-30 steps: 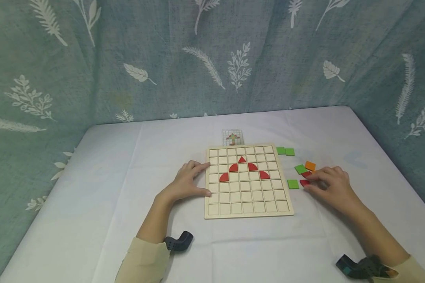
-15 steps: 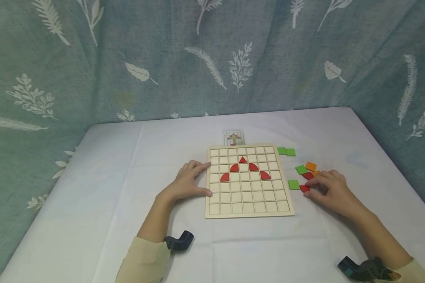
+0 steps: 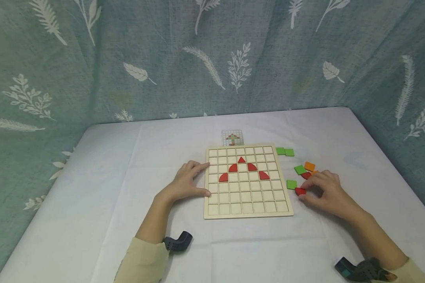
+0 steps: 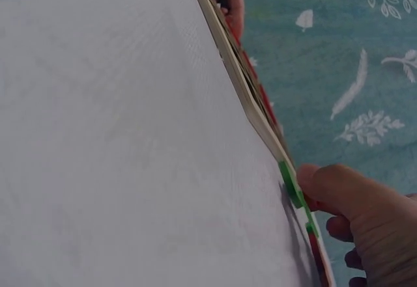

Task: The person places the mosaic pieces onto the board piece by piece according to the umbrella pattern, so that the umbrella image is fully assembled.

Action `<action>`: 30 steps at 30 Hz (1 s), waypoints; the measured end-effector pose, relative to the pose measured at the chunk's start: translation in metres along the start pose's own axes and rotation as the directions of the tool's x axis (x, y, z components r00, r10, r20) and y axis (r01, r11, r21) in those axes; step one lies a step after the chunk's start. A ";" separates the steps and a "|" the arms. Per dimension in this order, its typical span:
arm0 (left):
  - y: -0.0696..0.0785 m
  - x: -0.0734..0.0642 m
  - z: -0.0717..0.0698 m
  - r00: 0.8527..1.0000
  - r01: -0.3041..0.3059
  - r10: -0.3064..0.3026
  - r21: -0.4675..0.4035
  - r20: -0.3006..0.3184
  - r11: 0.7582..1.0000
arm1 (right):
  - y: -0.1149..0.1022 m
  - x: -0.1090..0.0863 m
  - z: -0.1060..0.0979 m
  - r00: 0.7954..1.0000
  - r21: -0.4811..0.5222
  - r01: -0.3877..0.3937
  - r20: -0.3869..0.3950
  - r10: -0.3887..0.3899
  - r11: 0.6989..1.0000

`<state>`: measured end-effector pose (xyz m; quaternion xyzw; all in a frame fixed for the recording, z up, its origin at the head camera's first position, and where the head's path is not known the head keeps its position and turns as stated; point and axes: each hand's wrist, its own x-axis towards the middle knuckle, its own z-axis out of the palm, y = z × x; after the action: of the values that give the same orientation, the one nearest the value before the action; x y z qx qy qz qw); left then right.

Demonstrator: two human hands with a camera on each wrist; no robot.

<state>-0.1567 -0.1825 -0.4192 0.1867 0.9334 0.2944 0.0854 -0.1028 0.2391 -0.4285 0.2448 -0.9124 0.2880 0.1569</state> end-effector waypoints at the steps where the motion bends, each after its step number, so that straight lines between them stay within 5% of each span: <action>1: 0.000 0.000 0.000 1.000 0.001 -0.001 -0.001 0.001 1.000 | 0.000 0.001 0.001 1.000 0.008 0.011 -0.003 -0.011 1.000; 23: -0.001 0.000 0.000 1.000 0.006 -0.006 -0.020 0.010 1.000 | -0.020 0.024 0.020 0.978 0.152 0.207 -0.043 -0.203 0.966; 30: -0.002 0.001 0.000 1.000 -0.002 0.002 -0.017 0.004 1.000 | -0.030 0.032 0.026 0.980 0.146 0.200 -0.011 -0.200 0.969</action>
<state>-0.1582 -0.1833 -0.4204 0.1875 0.9305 0.3020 0.0887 -0.1173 0.1910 -0.4215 0.3469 -0.8598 0.3365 0.1650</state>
